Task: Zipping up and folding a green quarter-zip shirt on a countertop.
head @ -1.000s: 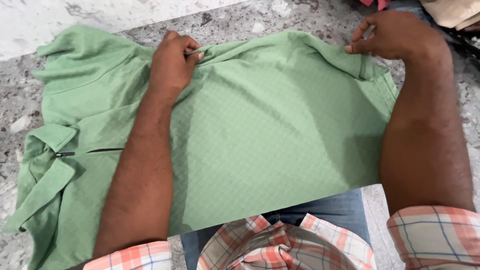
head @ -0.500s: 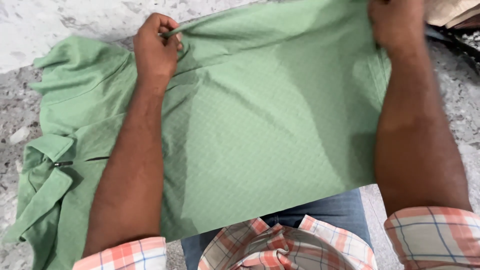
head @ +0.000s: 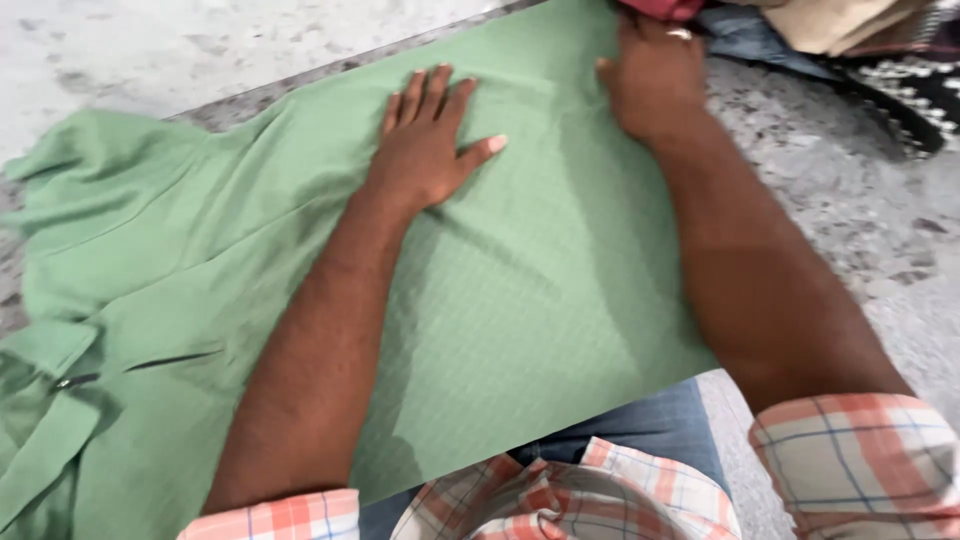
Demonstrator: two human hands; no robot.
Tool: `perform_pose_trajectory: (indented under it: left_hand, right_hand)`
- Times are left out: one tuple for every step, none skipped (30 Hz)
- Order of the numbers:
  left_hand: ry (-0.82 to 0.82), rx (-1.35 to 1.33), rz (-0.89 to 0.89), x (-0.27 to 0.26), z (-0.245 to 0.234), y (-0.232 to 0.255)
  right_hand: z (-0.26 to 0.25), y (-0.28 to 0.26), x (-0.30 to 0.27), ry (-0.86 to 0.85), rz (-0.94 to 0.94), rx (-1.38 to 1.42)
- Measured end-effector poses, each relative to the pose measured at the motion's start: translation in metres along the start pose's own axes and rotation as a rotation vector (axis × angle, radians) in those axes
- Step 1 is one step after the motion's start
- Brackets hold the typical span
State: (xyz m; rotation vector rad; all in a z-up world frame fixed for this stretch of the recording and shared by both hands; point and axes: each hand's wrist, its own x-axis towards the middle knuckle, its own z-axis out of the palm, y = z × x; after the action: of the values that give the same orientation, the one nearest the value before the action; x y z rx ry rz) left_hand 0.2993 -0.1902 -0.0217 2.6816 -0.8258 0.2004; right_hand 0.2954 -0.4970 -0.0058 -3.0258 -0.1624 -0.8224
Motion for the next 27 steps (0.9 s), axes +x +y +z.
perform_pose_trajectory:
  left_hand:
    - [0.0, -0.007, 0.015, -0.002, -0.004, 0.006]
    - [0.002, -0.008, -0.011, -0.003, -0.009, 0.011]
    - [0.001, -0.007, -0.04, -0.006, -0.014, 0.015]
    - [-0.001, -0.011, -0.027, -0.005, -0.013, 0.015]
    - [0.014, 0.002, -0.016, -0.005, -0.013, 0.015]
    - [0.029, 0.014, -0.005, -0.006, -0.013, 0.014]
    - [0.029, 0.011, 0.005, -0.006, -0.014, 0.015]
    - [0.031, 0.003, -0.004, -0.007, -0.015, 0.015]
    - [0.035, -0.006, -0.01, -0.006, -0.016, 0.016]
    - [0.037, -0.009, 0.003, -0.004, -0.019, 0.014]
    - [0.035, 0.009, -0.028, -0.005, -0.02, 0.013]
    - [0.033, 0.026, -0.058, -0.005, -0.021, 0.011]
    - [0.033, 0.02, -0.044, -0.006, -0.021, 0.006]
    - [0.045, 0.018, -0.078, -0.007, -0.022, 0.001]
    - [0.057, 0.017, -0.112, -0.007, -0.022, -0.004]
    - [0.059, 0.012, -0.096, -0.007, -0.024, -0.008]
    - [0.048, 0.04, -0.114, -0.009, -0.023, -0.011]
    - [0.037, 0.068, -0.132, -0.012, -0.022, -0.015]
    - [0.029, 0.058, -0.125, -0.013, -0.023, -0.014]
    - [0.025, 0.038, -0.133, -0.014, -0.024, -0.013]
    - [0.028, 0.021, -0.145, -0.014, -0.028, -0.014]
    - [0.027, 0.015, -0.141, -0.012, -0.027, -0.013]
    - [0.023, 0.018, -0.139, -0.013, -0.028, -0.012]
    - [0.02, 0.022, -0.136, -0.013, -0.028, -0.012]
    - [0.018, 0.017, -0.134, -0.012, -0.025, -0.011]
    - [0.019, 0.022, -0.134, -0.011, -0.023, -0.011]
    - [0.021, 0.029, -0.139, -0.012, -0.023, -0.012]
  right_hand:
    - [-0.005, -0.006, 0.001, 0.001, 0.011, -0.012]
    - [-0.011, -0.011, 0.003, -0.04, 0.02, 0.02]
    - [-0.015, -0.019, 0.004, -0.081, 0.029, 0.055]
    - [-0.012, -0.022, 0.003, -0.08, 0.04, 0.047]
    - [-0.008, -0.026, 0.002, -0.095, -0.024, 0.149]
    - [-0.004, -0.03, 0.002, -0.109, -0.087, 0.251]
    - [-0.006, -0.035, 0.0, -0.107, -0.08, 0.245]
    - [-0.008, -0.041, -0.002, -0.149, -0.148, 0.271]
    - [-0.011, -0.046, -0.003, -0.188, -0.215, 0.295]
    - [-0.015, -0.048, 0.0, -0.184, -0.207, 0.286]
    - [-0.02, -0.05, 0.0, -0.271, -0.18, 0.255]
    - [-0.024, -0.052, -0.001, -0.358, -0.152, 0.225]
    - [-0.02, -0.048, 0.001, -0.356, -0.14, 0.215]
    - [-0.017, -0.044, 0.002, -0.372, -0.106, 0.208]
    - [-0.013, -0.04, 0.004, -0.386, -0.072, 0.201]
    - [-0.014, -0.037, 0.008, -0.381, -0.059, 0.192]
    - [-0.013, -0.034, 0.008, -0.371, -0.038, 0.192]
    - [-0.012, -0.032, 0.008, -0.36, -0.018, 0.192]
    - [-0.011, -0.03, 0.005, -0.369, -0.007, 0.186]
    - [-0.01, -0.029, 0.003, -0.365, 0.006, 0.187]
    - [-0.009, -0.029, 0.005, -0.354, 0.012, 0.188]
    - [-0.009, -0.029, 0.006, -0.356, 0.016, 0.181]
    - [-0.009, -0.031, 0.005, -0.343, 0.011, 0.167]
    - [-0.008, -0.032, 0.005, -0.33, 0.006, 0.153]
    - [-0.012, -0.035, 0.004, -0.333, 0.009, 0.149]
    - [-0.015, -0.037, 0.004, -0.306, -0.008, 0.122]
    - [-0.018, -0.042, 0.004, -0.278, -0.028, 0.098]
